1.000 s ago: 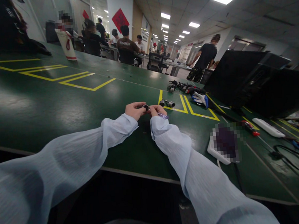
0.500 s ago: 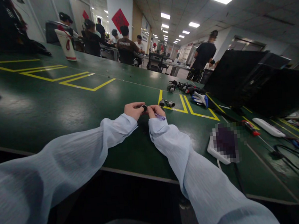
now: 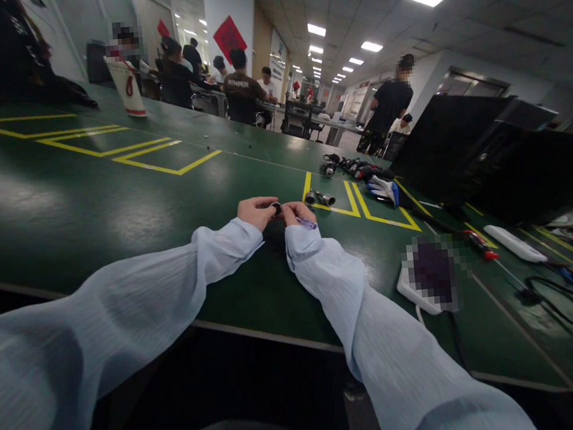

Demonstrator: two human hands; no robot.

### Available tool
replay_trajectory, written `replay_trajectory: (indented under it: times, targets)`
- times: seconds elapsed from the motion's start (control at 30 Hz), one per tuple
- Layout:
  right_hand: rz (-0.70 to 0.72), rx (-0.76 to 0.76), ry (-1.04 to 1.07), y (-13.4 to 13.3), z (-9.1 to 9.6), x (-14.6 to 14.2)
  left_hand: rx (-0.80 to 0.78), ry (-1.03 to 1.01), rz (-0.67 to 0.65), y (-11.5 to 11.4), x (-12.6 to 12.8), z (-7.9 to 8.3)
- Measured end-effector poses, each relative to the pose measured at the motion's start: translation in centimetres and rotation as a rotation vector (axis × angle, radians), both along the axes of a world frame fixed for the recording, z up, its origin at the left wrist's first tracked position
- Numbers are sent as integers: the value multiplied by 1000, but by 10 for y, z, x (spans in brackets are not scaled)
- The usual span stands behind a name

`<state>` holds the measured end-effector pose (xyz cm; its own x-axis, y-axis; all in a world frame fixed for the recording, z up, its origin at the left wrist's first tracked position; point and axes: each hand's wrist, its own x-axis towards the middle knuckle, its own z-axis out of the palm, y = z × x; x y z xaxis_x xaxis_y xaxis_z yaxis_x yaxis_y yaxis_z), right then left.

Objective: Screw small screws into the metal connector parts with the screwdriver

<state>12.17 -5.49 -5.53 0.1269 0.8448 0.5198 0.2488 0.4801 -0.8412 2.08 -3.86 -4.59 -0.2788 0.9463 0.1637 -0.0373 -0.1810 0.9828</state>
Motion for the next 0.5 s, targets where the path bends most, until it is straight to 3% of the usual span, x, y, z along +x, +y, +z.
replay_trajectory:
  times: [0.5]
  targets:
    - [-17,14,-21,0,0,0,12,-41,17,2,0,-2]
